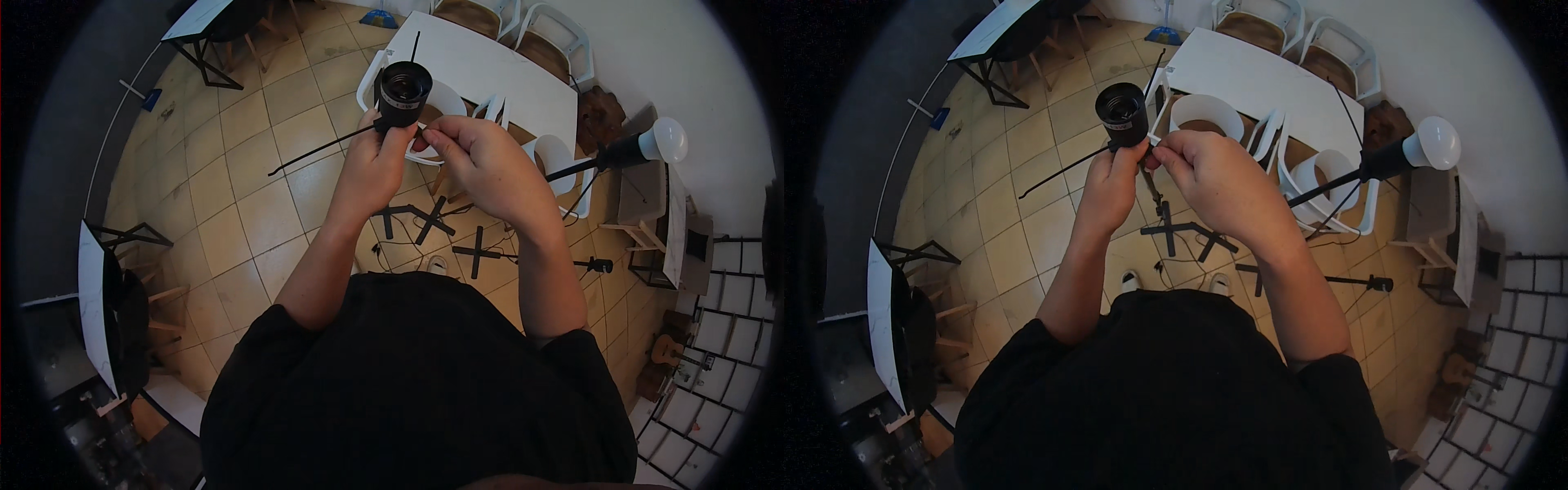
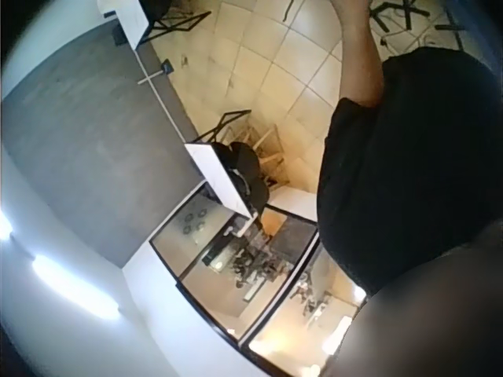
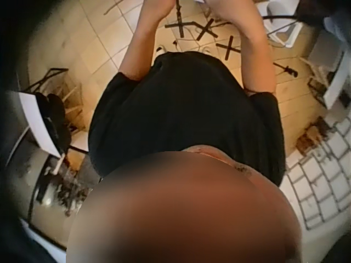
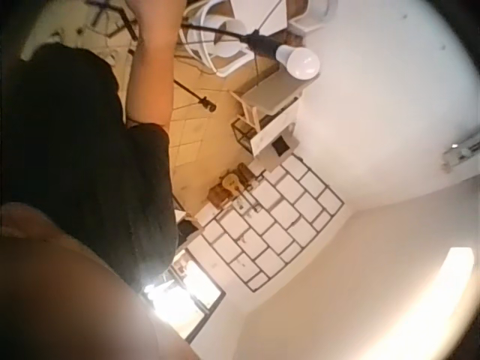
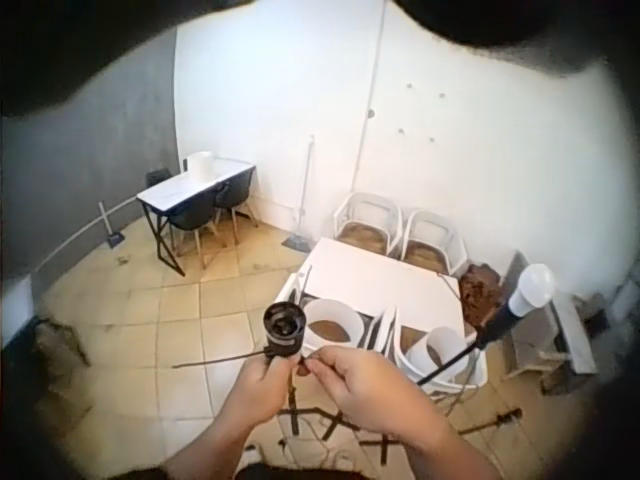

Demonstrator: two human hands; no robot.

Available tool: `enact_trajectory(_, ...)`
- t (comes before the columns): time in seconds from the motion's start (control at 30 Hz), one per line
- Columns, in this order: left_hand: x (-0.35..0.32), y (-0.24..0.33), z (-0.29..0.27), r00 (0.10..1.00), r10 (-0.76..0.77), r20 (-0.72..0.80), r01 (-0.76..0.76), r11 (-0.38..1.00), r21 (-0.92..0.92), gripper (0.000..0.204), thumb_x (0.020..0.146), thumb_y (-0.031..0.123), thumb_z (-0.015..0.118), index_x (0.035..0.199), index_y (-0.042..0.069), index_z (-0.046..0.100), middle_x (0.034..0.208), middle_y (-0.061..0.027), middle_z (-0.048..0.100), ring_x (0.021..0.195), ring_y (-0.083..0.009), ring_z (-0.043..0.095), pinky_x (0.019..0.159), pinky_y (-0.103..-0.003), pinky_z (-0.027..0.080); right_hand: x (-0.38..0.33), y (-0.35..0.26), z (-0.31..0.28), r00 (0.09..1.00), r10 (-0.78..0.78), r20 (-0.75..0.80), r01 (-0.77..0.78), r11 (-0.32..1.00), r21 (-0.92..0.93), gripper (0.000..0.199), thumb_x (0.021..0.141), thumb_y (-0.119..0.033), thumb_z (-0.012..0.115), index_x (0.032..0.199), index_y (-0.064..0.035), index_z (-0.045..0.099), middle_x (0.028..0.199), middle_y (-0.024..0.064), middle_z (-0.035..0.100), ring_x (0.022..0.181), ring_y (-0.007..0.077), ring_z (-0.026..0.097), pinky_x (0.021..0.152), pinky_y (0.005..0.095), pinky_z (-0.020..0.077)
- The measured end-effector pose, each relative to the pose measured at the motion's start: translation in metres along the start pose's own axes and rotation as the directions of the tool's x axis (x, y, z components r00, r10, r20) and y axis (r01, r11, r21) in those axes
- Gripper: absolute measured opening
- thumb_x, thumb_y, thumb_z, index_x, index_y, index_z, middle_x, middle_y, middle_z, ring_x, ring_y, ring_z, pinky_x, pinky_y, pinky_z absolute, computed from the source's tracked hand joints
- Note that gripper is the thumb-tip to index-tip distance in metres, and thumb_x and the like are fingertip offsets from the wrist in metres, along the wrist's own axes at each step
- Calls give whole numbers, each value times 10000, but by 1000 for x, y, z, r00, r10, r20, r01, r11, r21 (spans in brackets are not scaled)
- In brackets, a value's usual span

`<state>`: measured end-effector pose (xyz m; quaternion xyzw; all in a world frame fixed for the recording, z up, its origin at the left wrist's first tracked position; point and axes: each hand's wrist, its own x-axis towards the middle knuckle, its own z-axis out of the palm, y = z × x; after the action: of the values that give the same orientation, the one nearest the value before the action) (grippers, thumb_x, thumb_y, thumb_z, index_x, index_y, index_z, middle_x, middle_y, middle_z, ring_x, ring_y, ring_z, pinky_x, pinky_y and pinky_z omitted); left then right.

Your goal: Assembling floor lamps by screwing in light bulbs and attaching lampshades.

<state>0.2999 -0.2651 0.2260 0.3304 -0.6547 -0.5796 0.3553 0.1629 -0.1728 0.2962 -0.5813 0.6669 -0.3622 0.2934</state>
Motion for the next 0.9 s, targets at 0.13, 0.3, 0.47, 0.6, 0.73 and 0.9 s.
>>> enact_trajectory(0.13, 0, -2, -1, 999, 27, 47, -29, 998, 48, 286, 957, 242, 509, 1001, -20, 614, 959, -105, 570, 868, -209, 578, 803, -327, 442, -2, -14, -5, 1000, 12, -13, -15, 979, -205, 255, 979, -184, 524, 994, 8, 691, 739, 170, 652, 653, 276, 619, 668, 375, 485)
enact_trajectory(0.3, -2, -3, -6, 986, 73, 147, -72, 997, -10, 259, 933, 214, 518, 992, -18, 616, 991, -104, 566, 877, -207, 579, 816, -326, 444, 1, -13, -10, 998, -56, 9, 56, 955, -292, 262, 980, -181, 517, 990, 20, 685, 676, 175, 626, 598, 292, 602, 642, 372, 479)
enact_trajectory(0.47, 1, -5, -13, 983, 54, 173, -70, 994, 87, 244, 870, 175, 554, 1003, -20, 614, 996, -87, 569, 882, -188, 576, 808, -318, 452, 0, -3, -4, 999, 10, 48, 0, 982, -189, 264, 1006, -217, 496, 970, -1, 645, 701, 119, 617, 630, 221, 573, 650, 348, 466)
enact_trajectory(0.6, -3, -4, -5, 983, 97, 157, -101, 995, 13, 239, 883, 176, 546, 1001, -21, 613, 999, -88, 570, 881, -183, 568, 794, -321, 449, -6, 5, -3, 999, -26, 26, 29, 992, -123, 249, 1016, -219, 489, 954, -15, 618, 711, 91, 600, 644, 174, 538, 646, 326, 450)
enact_trajectory(0.73, -5, -2, -3, 993, 60, 105, -59, 998, -18, 239, 928, 187, 533, 1010, -21, 616, 1002, -90, 572, 901, -183, 566, 797, -332, 446, -9, 6, 3, 1000, 16, 18, -14, 994, -106, 247, 1001, -219, 493, 930, -36, 643, 699, 149, 629, 638, 287, 612, 657, 387, 479)
enact_trajectory(0.9, 1, -8, 2, 992, 84, 93, -93, 991, 99, 261, 968, 219, 523, 1020, -15, 625, 1000, -92, 573, 900, -173, 572, 792, -326, 446, -12, 11, 3, 999, 31, -6, -32, 998, -63, 237, 1003, -226, 491, 938, -45, 630, 657, 139, 600, 600, 277, 588, 622, 377, 465)
